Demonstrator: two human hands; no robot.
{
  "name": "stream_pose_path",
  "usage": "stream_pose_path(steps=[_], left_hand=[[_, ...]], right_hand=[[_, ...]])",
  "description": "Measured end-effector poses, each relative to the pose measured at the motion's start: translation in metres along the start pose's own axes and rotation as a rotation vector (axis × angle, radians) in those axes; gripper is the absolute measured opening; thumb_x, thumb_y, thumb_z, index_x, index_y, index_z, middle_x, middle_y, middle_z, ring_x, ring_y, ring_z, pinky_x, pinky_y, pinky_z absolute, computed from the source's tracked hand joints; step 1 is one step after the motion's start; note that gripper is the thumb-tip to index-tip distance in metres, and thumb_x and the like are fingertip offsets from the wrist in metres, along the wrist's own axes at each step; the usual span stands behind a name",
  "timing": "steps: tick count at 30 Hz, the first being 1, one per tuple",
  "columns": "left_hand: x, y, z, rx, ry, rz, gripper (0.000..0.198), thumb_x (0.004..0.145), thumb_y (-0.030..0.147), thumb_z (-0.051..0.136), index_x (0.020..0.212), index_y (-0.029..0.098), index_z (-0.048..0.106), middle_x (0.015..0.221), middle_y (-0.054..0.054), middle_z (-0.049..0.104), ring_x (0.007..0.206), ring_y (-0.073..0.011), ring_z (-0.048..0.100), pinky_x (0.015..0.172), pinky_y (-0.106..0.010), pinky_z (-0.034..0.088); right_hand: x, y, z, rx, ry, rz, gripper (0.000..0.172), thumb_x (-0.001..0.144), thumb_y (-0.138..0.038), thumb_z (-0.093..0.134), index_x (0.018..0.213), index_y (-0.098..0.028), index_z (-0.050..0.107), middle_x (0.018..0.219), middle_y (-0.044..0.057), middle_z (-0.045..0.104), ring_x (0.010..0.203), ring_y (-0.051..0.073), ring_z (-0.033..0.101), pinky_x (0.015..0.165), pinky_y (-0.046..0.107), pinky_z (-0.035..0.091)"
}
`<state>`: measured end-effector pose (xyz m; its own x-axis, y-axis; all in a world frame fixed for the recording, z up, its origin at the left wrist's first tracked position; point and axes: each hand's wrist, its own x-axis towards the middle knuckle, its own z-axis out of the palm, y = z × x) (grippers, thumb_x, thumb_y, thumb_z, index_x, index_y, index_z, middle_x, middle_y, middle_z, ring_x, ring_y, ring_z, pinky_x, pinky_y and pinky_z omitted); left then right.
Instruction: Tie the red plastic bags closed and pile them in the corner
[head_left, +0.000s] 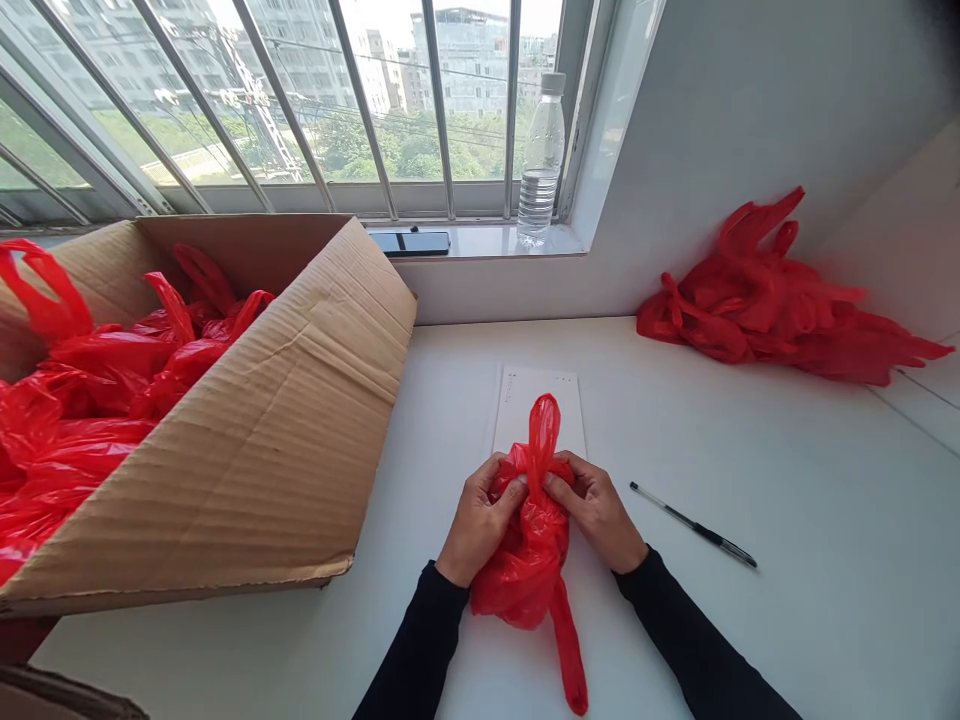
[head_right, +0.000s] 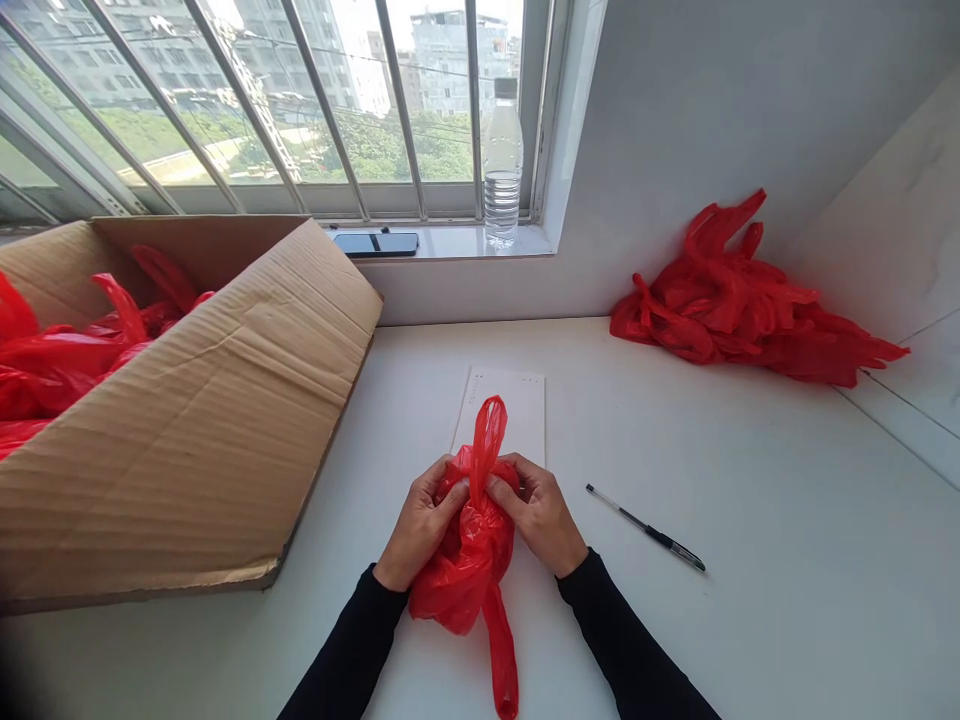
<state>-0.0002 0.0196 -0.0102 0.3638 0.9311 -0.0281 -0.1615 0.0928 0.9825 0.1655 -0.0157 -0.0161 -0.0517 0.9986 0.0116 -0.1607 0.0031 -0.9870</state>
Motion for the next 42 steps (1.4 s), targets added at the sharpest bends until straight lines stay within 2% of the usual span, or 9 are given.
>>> stream_pose_path(steps=[5, 8, 14, 21, 24, 28, 33, 37, 42], left_hand=[[0.0, 0.001, -0.004, -0.092, 0.136, 0.036, 0.019, 0.095, 0.039, 0.061, 0.109, 0.025, 0.062, 0.104, -0.001, 0.068, 0.091, -0.0163, 0.063, 0.085, -0.027, 0.051], [-0.002, 0.007, -0.005, -0.123, 0.095, 0.02, 0.03, 0.094, 0.036, 0.064, 0.122, 0.027, 0.06, 0.115, -0.003, 0.069, 0.1, -0.0196, 0.065, 0.093, -0.032, 0.051], [-0.002, 0.006, 0.0, -0.144, 0.014, -0.031, 0.033, 0.08, 0.029, 0.079, 0.108, 0.019, 0.067, 0.103, -0.007, 0.073, 0.09, -0.0226, 0.067, 0.082, -0.032, 0.055], [0.001, 0.002, -0.004, -0.182, 0.115, -0.001, 0.037, 0.084, 0.029, 0.075, 0.118, 0.024, 0.063, 0.11, -0.004, 0.073, 0.1, -0.0225, 0.068, 0.091, -0.033, 0.053], [0.0, 0.004, -0.004, -0.187, 0.045, -0.043, 0.035, 0.086, 0.029, 0.073, 0.119, 0.023, 0.064, 0.112, -0.006, 0.073, 0.098, -0.023, 0.068, 0.086, -0.032, 0.054], [0.001, 0.004, -0.001, -0.206, -0.018, -0.067, 0.036, 0.083, 0.027, 0.076, 0.116, 0.019, 0.065, 0.117, -0.01, 0.072, 0.105, -0.0258, 0.068, 0.087, -0.033, 0.054], [0.004, 0.0, -0.004, -0.253, 0.07, -0.044, 0.045, 0.087, 0.03, 0.074, 0.128, 0.023, 0.056, 0.119, -0.008, 0.071, 0.103, -0.023, 0.069, 0.086, -0.031, 0.054], [0.004, 0.0, -0.006, -0.276, 0.072, -0.059, 0.039, 0.088, 0.035, 0.072, 0.122, 0.02, 0.059, 0.116, -0.01, 0.072, 0.1, -0.0242, 0.07, 0.08, -0.031, 0.055], [0.001, 0.005, 0.0, -0.268, -0.054, -0.105, 0.04, 0.085, 0.034, 0.074, 0.121, 0.018, 0.064, 0.113, -0.011, 0.072, 0.094, -0.0237, 0.069, 0.08, -0.033, 0.055]], right_hand=[[0.001, -0.002, 0.0, 0.018, -0.074, 0.018, 0.022, 0.097, -0.042, 0.06, 0.111, -0.026, 0.066, 0.101, 0.002, 0.066, 0.091, 0.018, 0.06, 0.086, 0.033, 0.051], [0.002, -0.002, -0.001, -0.013, -0.092, 0.018, 0.02, 0.096, -0.042, 0.062, 0.104, -0.025, 0.067, 0.099, 0.002, 0.067, 0.089, 0.019, 0.061, 0.084, 0.034, 0.051], [0.002, 0.0, -0.004, -0.005, 0.089, -0.029, 0.019, 0.098, -0.043, 0.058, 0.094, -0.025, 0.064, 0.088, 0.0, 0.064, 0.08, 0.017, 0.057, 0.074, 0.029, 0.048], [0.003, -0.003, -0.004, -0.02, -0.027, 0.012, 0.023, 0.096, -0.044, 0.061, 0.108, -0.025, 0.066, 0.101, 0.003, 0.068, 0.093, 0.02, 0.062, 0.084, 0.033, 0.051], [0.003, -0.001, -0.004, 0.007, 0.08, -0.035, 0.021, 0.096, -0.043, 0.062, 0.104, -0.024, 0.067, 0.097, 0.003, 0.069, 0.088, 0.019, 0.062, 0.081, 0.033, 0.051], [0.004, -0.001, -0.007, 0.107, 0.195, -0.018, 0.026, 0.096, -0.044, 0.061, 0.115, -0.027, 0.066, 0.107, 0.003, 0.07, 0.094, 0.021, 0.064, 0.083, 0.033, 0.052], [0.004, -0.005, -0.008, 0.158, 0.065, 0.03, 0.032, 0.098, -0.042, 0.058, 0.128, -0.03, 0.061, 0.123, 0.003, 0.067, 0.109, 0.022, 0.062, 0.096, 0.036, 0.05], [0.005, -0.005, -0.005, 0.072, 0.018, -0.018, 0.031, 0.094, -0.041, 0.064, 0.122, -0.027, 0.064, 0.121, 0.004, 0.068, 0.11, 0.022, 0.062, 0.095, 0.035, 0.05], [0.004, -0.001, -0.007, 0.101, 0.171, -0.046, 0.027, 0.093, -0.045, 0.066, 0.111, -0.026, 0.065, 0.114, 0.004, 0.07, 0.103, 0.022, 0.063, 0.09, 0.034, 0.051]])
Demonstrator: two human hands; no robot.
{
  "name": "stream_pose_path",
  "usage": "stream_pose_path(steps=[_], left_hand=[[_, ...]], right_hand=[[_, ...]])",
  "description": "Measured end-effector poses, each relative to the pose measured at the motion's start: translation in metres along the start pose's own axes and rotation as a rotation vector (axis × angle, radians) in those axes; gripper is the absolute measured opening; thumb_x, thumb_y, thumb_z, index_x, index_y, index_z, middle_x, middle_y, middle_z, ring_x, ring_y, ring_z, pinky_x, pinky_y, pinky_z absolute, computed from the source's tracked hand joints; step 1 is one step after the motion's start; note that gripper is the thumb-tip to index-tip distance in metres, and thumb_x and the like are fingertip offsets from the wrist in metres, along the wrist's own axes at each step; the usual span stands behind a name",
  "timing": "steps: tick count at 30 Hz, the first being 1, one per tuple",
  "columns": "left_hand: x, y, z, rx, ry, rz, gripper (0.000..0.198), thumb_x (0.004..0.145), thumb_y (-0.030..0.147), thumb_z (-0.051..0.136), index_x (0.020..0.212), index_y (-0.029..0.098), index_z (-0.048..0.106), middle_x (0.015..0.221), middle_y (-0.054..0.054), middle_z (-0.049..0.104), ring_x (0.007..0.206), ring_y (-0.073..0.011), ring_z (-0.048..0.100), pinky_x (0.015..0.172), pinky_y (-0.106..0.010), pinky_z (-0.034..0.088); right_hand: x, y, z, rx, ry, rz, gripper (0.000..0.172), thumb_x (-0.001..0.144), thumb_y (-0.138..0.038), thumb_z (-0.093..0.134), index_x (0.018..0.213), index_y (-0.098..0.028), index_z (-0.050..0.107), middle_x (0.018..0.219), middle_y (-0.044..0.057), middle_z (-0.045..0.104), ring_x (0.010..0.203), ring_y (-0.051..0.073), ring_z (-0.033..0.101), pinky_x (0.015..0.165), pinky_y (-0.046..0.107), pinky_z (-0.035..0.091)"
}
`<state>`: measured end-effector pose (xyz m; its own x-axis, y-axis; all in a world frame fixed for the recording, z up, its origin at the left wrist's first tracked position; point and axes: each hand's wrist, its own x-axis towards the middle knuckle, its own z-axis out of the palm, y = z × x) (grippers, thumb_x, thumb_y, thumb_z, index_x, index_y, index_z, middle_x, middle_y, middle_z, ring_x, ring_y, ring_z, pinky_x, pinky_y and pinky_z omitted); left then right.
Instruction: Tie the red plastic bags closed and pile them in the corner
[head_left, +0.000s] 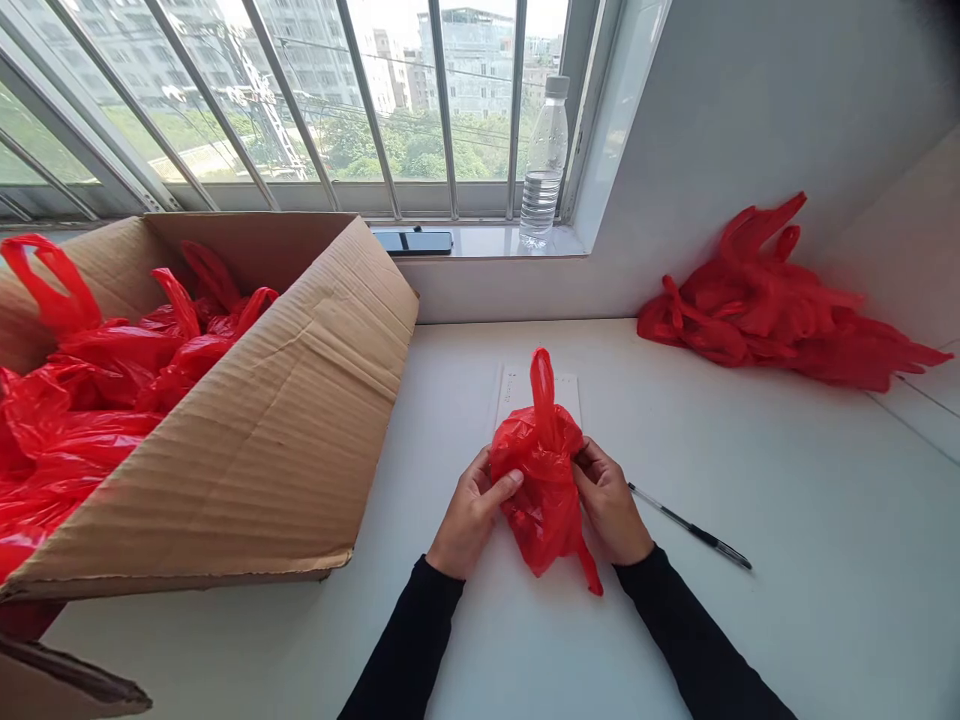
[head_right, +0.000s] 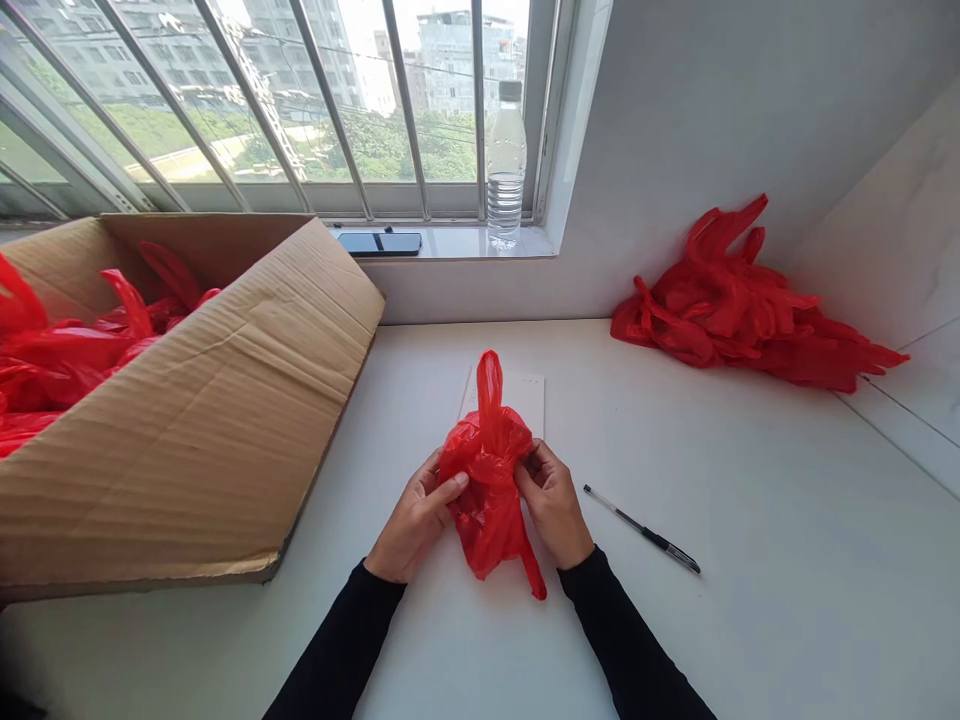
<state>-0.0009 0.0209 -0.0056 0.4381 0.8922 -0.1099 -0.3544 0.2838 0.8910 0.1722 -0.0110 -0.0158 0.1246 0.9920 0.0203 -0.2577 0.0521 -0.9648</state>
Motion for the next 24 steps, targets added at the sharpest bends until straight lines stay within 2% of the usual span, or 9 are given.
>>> stream_pose_path(steps=[4, 9, 14, 17, 19, 22, 24], left_hand=[[-0.0008, -0.0007, 0.0039, 0.024, -0.035, 0.004, 0.054, 0.074, 0.025, 0.085, 0.123, 0.023, 0.063, 0.11, -0.007, 0.071, 0.088, -0.0201, 0.066, 0.078, -0.03, 0.054], [0.001, -0.0057, -0.0022, 0.003, 0.026, 0.002, 0.04, 0.082, 0.033, 0.079, 0.117, 0.021, 0.065, 0.108, -0.008, 0.072, 0.086, -0.0196, 0.065, 0.069, -0.028, 0.052], [0.0021, -0.0083, -0.0032, -0.073, 0.067, -0.013, 0.042, 0.088, 0.038, 0.071, 0.127, 0.022, 0.064, 0.119, -0.009, 0.071, 0.098, -0.0237, 0.067, 0.077, -0.031, 0.054], [0.0009, -0.006, -0.0012, -0.137, 0.076, 0.005, 0.042, 0.092, 0.031, 0.061, 0.134, 0.027, 0.058, 0.125, -0.007, 0.068, 0.106, -0.0231, 0.065, 0.082, -0.031, 0.054], [-0.0009, -0.0038, -0.0008, -0.168, 0.054, 0.002, 0.05, 0.087, 0.022, 0.056, 0.137, 0.028, 0.057, 0.124, -0.006, 0.068, 0.105, -0.0232, 0.065, 0.082, -0.032, 0.054], [-0.0035, -0.001, -0.0013, -0.167, -0.009, -0.017, 0.065, 0.076, 0.01, 0.058, 0.138, 0.029, 0.055, 0.124, -0.005, 0.068, 0.102, -0.0224, 0.065, 0.081, -0.031, 0.053], [-0.0041, -0.0001, -0.0013, -0.144, -0.044, -0.017, 0.069, 0.075, 0.007, 0.065, 0.139, 0.031, 0.054, 0.127, -0.004, 0.066, 0.106, -0.0222, 0.063, 0.085, -0.03, 0.052]], right_hand=[[0.0, 0.0, -0.0016, 0.007, 0.038, 0.035, 0.027, 0.091, -0.048, 0.067, 0.108, -0.027, 0.064, 0.11, 0.004, 0.07, 0.095, 0.021, 0.064, 0.081, 0.033, 0.053], [0.0001, 0.0014, 0.0005, -0.074, -0.051, 0.039, 0.033, 0.088, -0.049, 0.07, 0.112, -0.026, 0.064, 0.108, 0.005, 0.069, 0.09, 0.02, 0.061, 0.078, 0.032, 0.052], [-0.0002, 0.0019, -0.0003, -0.057, -0.004, 0.032, 0.032, 0.095, -0.05, 0.061, 0.117, -0.027, 0.062, 0.111, 0.004, 0.069, 0.097, 0.021, 0.063, 0.083, 0.032, 0.052], [-0.0002, 0.001, -0.0001, -0.056, -0.077, 0.08, 0.037, 0.096, -0.049, 0.06, 0.128, -0.03, 0.056, 0.117, 0.005, 0.068, 0.101, 0.021, 0.064, 0.085, 0.032, 0.053], [-0.0001, 0.001, 0.0007, -0.06, -0.115, 0.086, 0.041, 0.094, -0.048, 0.063, 0.13, -0.03, 0.055, 0.119, 0.005, 0.068, 0.104, 0.02, 0.064, 0.089, 0.034, 0.053], [0.0004, 0.0023, 0.0007, -0.055, -0.097, 0.075, 0.043, 0.091, -0.047, 0.068, 0.129, -0.029, 0.056, 0.118, 0.005, 0.069, 0.106, 0.021, 0.064, 0.093, 0.036, 0.053], [0.001, 0.0029, -0.0005, -0.047, -0.059, 0.076, 0.046, 0.089, -0.046, 0.071, 0.129, -0.03, 0.056, 0.119, 0.005, 0.069, 0.107, 0.022, 0.064, 0.093, 0.036, 0.054]])
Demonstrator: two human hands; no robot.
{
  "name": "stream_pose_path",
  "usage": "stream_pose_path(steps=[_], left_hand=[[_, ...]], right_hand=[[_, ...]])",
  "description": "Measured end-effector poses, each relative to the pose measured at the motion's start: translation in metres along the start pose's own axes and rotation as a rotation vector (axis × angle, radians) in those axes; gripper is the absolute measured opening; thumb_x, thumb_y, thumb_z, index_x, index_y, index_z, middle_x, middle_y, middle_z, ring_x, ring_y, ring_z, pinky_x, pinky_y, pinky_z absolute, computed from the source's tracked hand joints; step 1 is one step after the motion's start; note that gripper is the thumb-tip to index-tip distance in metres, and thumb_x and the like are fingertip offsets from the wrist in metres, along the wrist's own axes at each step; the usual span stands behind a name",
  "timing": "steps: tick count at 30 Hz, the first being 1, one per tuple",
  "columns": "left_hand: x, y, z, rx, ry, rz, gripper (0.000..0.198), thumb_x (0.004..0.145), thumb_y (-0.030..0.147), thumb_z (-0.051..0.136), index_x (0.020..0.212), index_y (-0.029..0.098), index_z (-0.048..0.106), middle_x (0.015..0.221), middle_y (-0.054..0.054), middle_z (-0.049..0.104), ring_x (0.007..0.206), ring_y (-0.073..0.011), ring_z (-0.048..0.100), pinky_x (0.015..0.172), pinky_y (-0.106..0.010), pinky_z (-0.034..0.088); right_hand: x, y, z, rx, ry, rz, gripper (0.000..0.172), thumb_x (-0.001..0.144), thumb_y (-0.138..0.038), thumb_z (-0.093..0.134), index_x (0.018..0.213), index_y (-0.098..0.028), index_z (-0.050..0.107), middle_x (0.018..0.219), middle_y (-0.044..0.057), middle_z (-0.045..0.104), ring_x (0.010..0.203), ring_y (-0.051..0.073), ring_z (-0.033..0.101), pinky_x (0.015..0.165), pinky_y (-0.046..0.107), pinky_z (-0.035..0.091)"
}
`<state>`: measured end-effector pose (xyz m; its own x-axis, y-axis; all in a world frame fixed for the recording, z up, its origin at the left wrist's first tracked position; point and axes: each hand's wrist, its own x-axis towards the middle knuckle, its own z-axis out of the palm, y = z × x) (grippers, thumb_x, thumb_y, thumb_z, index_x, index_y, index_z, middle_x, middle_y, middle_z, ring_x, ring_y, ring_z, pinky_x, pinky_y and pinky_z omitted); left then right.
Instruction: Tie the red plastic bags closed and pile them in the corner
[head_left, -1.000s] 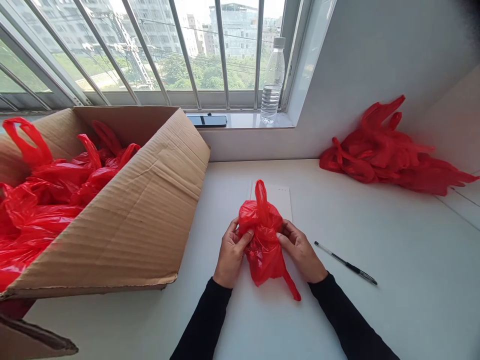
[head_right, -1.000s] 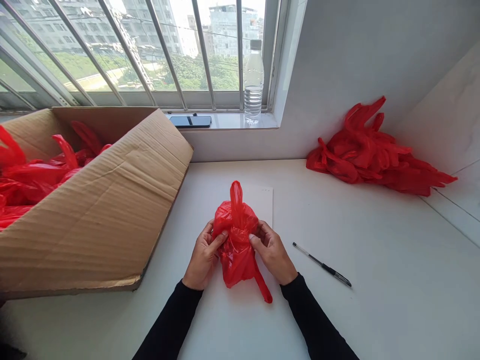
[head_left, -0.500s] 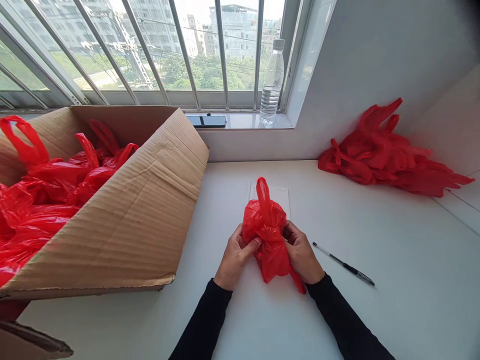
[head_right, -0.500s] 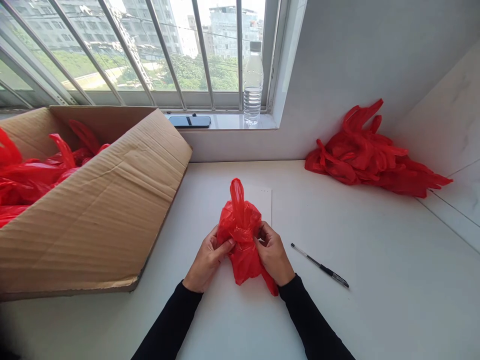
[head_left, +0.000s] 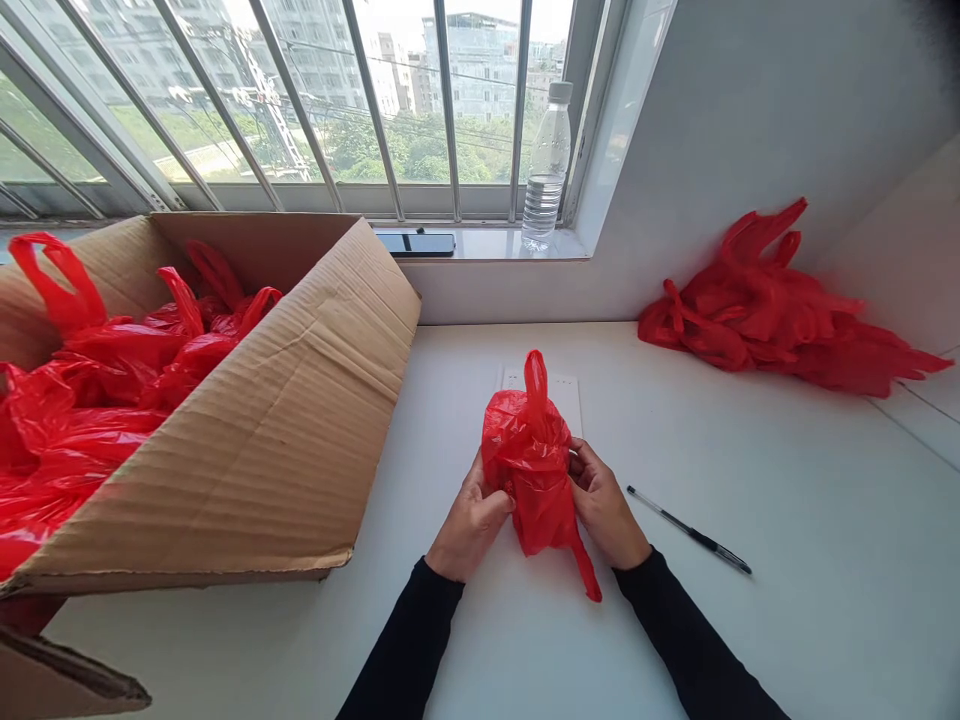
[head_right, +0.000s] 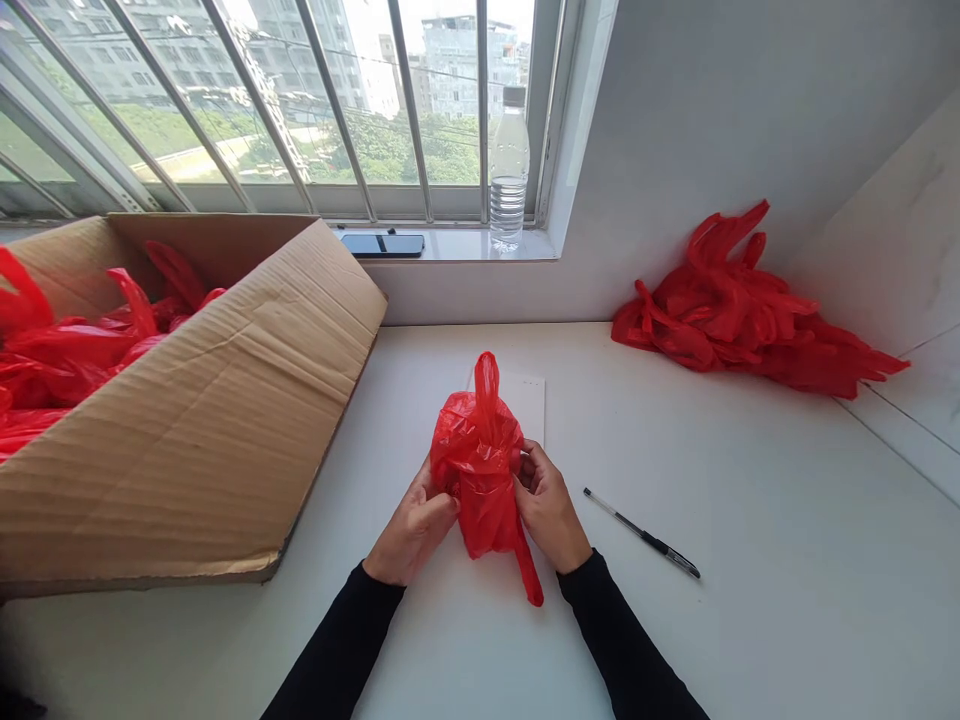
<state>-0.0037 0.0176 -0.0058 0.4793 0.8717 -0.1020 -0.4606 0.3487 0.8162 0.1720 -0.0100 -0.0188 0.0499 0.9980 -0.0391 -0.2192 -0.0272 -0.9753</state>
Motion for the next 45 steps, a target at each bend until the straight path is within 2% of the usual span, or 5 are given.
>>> stream_pose_path(steps=[17, 25, 33, 39, 45], left_hand=[[0.007, -0.005, -0.004, 0.12, 0.082, 0.08, 0.035, 0.086, 0.028, 0.074, 0.118, 0.02, 0.063, 0.121, -0.011, 0.069, 0.111, -0.0277, 0.064, 0.088, -0.035, 0.054], [0.007, -0.005, 0.0, 0.088, 0.126, 0.105, 0.06, 0.071, 0.018, 0.084, 0.126, 0.022, 0.061, 0.129, -0.01, 0.067, 0.123, -0.0291, 0.059, 0.104, -0.038, 0.047], [0.004, -0.005, -0.004, 0.062, 0.134, 0.078, 0.044, 0.092, 0.036, 0.068, 0.131, 0.021, 0.056, 0.134, -0.013, 0.064, 0.125, -0.0299, 0.059, 0.106, -0.044, 0.047], [0.001, -0.003, 0.004, 0.144, 0.031, 0.034, 0.062, 0.071, 0.019, 0.085, 0.128, 0.019, 0.061, 0.133, -0.012, 0.065, 0.125, -0.0326, 0.059, 0.108, -0.043, 0.045], [0.004, -0.009, -0.003, 0.154, 0.15, 0.049, 0.046, 0.075, 0.009, 0.071, 0.119, 0.02, 0.06, 0.122, -0.008, 0.069, 0.118, -0.0288, 0.062, 0.096, -0.037, 0.05]], right_hand=[[-0.001, -0.002, -0.001, 0.11, -0.049, 0.079, 0.042, 0.092, -0.048, 0.066, 0.129, -0.032, 0.057, 0.127, 0.005, 0.067, 0.105, 0.022, 0.066, 0.086, 0.035, 0.056], [-0.002, -0.003, -0.002, 0.087, -0.076, 0.06, 0.058, 0.089, -0.043, 0.072, 0.142, -0.034, 0.049, 0.13, 0.006, 0.066, 0.113, 0.023, 0.064, 0.089, 0.034, 0.056], [-0.002, -0.009, 0.003, 0.025, -0.176, -0.007, 0.048, 0.093, -0.038, 0.069, 0.138, -0.032, 0.055, 0.137, 0.004, 0.062, 0.122, 0.021, 0.059, 0.1, 0.034, 0.052], [0.0, -0.003, -0.002, 0.017, -0.02, -0.059, 0.043, 0.095, -0.038, 0.066, 0.135, -0.031, 0.055, 0.132, 0.004, 0.065, 0.119, 0.021, 0.061, 0.099, 0.034, 0.052], [-0.003, -0.007, 0.0, 0.035, -0.16, -0.041, 0.053, 0.096, -0.037, 0.064, 0.146, -0.033, 0.046, 0.141, 0.005, 0.06, 0.126, 0.022, 0.057, 0.104, 0.038, 0.05]])
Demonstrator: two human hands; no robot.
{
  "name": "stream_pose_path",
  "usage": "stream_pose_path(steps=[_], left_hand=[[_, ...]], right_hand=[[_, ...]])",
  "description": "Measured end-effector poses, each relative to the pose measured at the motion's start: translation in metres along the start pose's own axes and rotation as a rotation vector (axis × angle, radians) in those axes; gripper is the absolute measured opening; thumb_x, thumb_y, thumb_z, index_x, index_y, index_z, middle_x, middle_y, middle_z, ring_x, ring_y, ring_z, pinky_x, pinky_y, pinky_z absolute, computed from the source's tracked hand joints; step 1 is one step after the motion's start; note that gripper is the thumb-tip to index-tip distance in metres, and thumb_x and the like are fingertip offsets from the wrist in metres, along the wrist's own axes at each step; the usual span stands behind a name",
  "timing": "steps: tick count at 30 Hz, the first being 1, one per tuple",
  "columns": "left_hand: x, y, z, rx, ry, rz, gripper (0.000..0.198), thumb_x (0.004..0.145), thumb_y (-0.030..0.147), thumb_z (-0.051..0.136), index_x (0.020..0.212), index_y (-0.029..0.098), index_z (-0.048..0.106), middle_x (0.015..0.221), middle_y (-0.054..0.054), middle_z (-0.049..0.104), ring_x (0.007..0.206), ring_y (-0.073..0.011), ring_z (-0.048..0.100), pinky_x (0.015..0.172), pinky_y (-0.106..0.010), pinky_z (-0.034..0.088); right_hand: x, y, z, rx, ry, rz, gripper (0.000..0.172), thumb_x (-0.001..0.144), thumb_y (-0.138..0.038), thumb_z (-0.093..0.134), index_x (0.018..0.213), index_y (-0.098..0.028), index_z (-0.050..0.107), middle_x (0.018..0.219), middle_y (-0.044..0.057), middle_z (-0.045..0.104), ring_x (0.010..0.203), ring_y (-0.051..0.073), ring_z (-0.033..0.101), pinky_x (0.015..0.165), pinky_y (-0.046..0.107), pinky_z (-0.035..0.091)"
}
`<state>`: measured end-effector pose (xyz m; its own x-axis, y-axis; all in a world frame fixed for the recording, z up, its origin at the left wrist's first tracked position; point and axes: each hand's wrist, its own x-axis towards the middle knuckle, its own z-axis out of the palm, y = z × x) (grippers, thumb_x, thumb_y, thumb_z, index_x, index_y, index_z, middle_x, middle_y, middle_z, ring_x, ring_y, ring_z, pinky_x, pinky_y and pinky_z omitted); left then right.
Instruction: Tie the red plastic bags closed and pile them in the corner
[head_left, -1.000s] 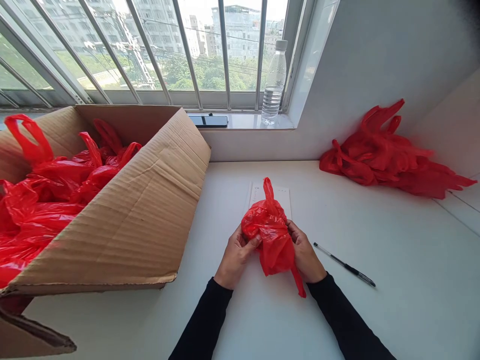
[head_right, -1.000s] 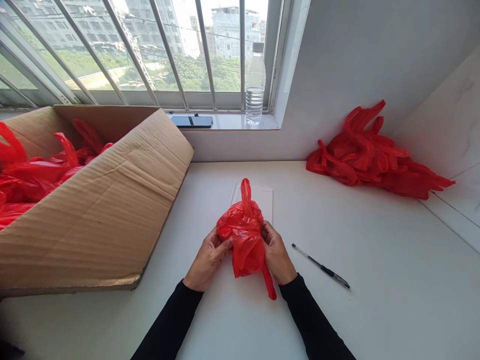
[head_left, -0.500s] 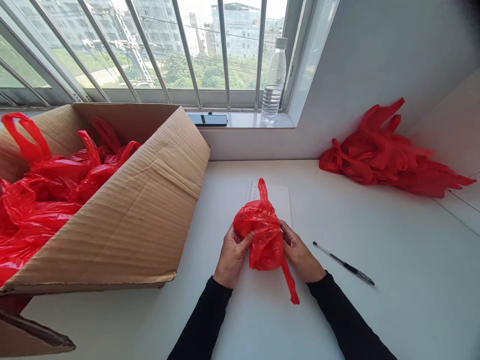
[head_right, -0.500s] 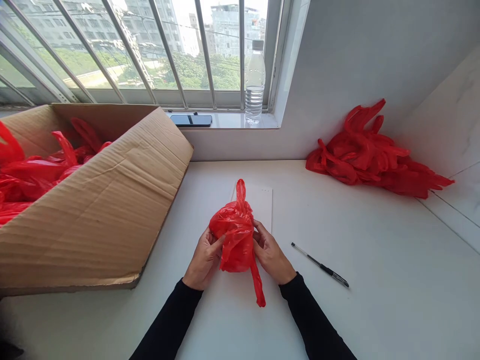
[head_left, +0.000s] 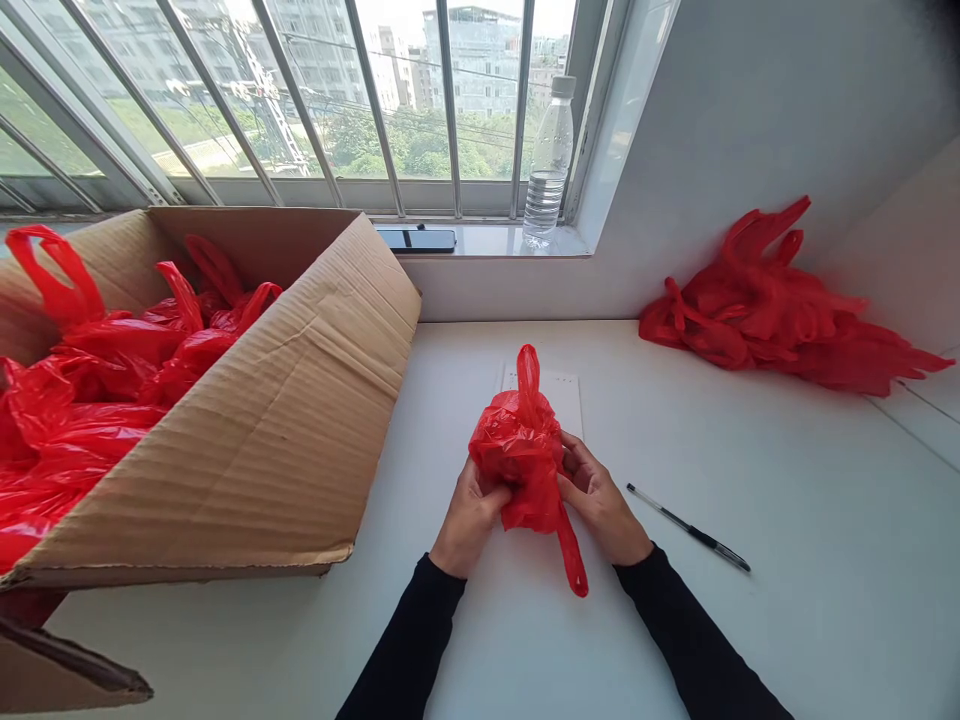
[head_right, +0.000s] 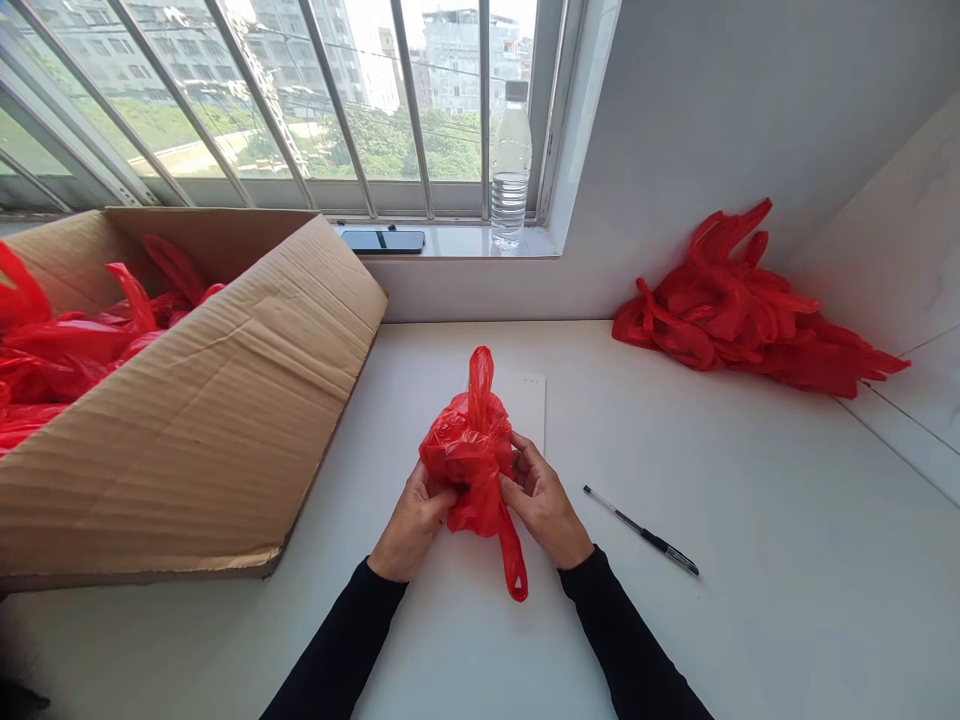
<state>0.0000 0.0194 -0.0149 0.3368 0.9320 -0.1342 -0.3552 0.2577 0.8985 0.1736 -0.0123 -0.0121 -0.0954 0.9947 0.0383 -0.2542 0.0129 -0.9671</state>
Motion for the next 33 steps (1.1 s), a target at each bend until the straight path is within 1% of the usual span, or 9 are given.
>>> stream_pose_path(steps=[3, 9, 13, 19, 22, 26, 28, 30, 33], left_hand=[[0.0, 0.0, 0.0, -0.018, 0.027, 0.004, 0.047, 0.075, 0.011, 0.071, 0.119, 0.021, 0.059, 0.123, -0.008, 0.068, 0.119, -0.0285, 0.062, 0.096, -0.037, 0.05], [-0.001, 0.008, 0.006, -0.022, -0.026, -0.004, 0.046, 0.081, 0.03, 0.077, 0.122, 0.017, 0.059, 0.128, -0.013, 0.067, 0.121, -0.0301, 0.06, 0.1, -0.039, 0.049], [-0.001, 0.006, 0.003, 0.003, 0.004, 0.01, 0.043, 0.08, 0.021, 0.074, 0.12, 0.021, 0.059, 0.121, -0.008, 0.069, 0.114, -0.0252, 0.063, 0.094, -0.033, 0.05], [-0.003, 0.002, 0.0, 0.071, -0.013, -0.002, 0.032, 0.072, 0.009, 0.063, 0.103, 0.019, 0.067, 0.1, -0.005, 0.074, 0.083, -0.019, 0.065, 0.071, -0.028, 0.051], [0.0, 0.003, 0.0, 0.114, -0.001, 0.038, 0.039, 0.073, 0.013, 0.067, 0.112, 0.019, 0.066, 0.11, -0.007, 0.072, 0.098, -0.0238, 0.065, 0.08, -0.031, 0.052], [0.001, 0.006, -0.004, 0.181, 0.094, 0.138, 0.06, 0.085, 0.022, 0.06, 0.143, 0.027, 0.046, 0.138, -0.009, 0.056, 0.118, -0.0258, 0.058, 0.095, -0.038, 0.05], [-0.005, 0.008, -0.003, 0.263, 0.151, 0.196, 0.052, 0.091, 0.026, 0.055, 0.142, 0.027, 0.047, 0.137, -0.01, 0.055, 0.119, -0.0266, 0.057, 0.1, -0.043, 0.047], [-0.017, 0.01, 0.002, 0.372, 0.191, 0.259, 0.039, 0.093, 0.031, 0.057, 0.131, 0.025, 0.06, 0.133, -0.011, 0.056, 0.124, -0.0293, 0.052, 0.106, -0.046, 0.041], [-0.034, 0.008, 0.015, 0.57, 0.242, 0.35, 0.031, 0.092, 0.037, 0.063, 0.121, 0.027, 0.069, 0.144, -0.012, 0.047, 0.139, -0.0322, 0.036, 0.118, -0.049, 0.026]], right_hand=[[0.0, 0.002, -0.001, 0.021, 0.002, 0.008, 0.055, 0.095, -0.036, 0.065, 0.147, -0.033, 0.045, 0.139, 0.006, 0.061, 0.126, 0.022, 0.058, 0.104, 0.039, 0.05], [0.001, 0.006, -0.004, 0.056, 0.108, 0.027, 0.054, 0.094, -0.037, 0.068, 0.144, -0.032, 0.048, 0.134, 0.006, 0.064, 0.122, 0.021, 0.06, 0.103, 0.038, 0.05], [0.001, 0.003, -0.002, 0.056, 0.066, 0.057, 0.051, 0.096, -0.041, 0.064, 0.144, -0.032, 0.048, 0.134, 0.006, 0.063, 0.119, 0.022, 0.06, 0.097, 0.036, 0.052], [0.001, 0.001, 0.003, 0.032, 0.051, 0.025, 0.035, 0.098, -0.042, 0.058, 0.131, -0.028, 0.058, 0.123, 0.005, 0.067, 0.106, 0.02, 0.062, 0.09, 0.031, 0.051], [0.001, 0.003, 0.003, -0.011, 0.095, 0.003, 0.028, 0.098, -0.041, 0.06, 0.122, -0.027, 0.063, 0.11, 0.002, 0.068, 0.095, 0.017, 0.06, 0.083, 0.027, 0.05], [-0.001, 0.005, 0.001, -0.072, 0.183, -0.013, 0.026, 0.096, -0.043, 0.062, 0.115, -0.026, 0.064, 0.099, 0.001, 0.068, 0.086, 0.016, 0.057, 0.075, 0.025, 0.049], [-0.006, 0.007, 0.0, -0.103, 0.197, -0.014, 0.03, 0.095, -0.045, 0.063, 0.119, -0.026, 0.063, 0.104, 0.002, 0.068, 0.088, 0.017, 0.059, 0.076, 0.026, 0.051], [-0.011, 0.012, -0.001, -0.137, 0.19, 0.003, 0.037, 0.093, -0.046, 0.064, 0.125, -0.027, 0.061, 0.112, 0.004, 0.068, 0.088, 0.018, 0.06, 0.076, 0.026, 0.053], [-0.018, 0.027, -0.003, -0.194, 0.21, 0.074, 0.046, 0.088, -0.049, 0.069, 0.128, -0.028, 0.06, 0.123, 0.006, 0.068, 0.091, 0.022, 0.065, 0.073, 0.027, 0.057]])
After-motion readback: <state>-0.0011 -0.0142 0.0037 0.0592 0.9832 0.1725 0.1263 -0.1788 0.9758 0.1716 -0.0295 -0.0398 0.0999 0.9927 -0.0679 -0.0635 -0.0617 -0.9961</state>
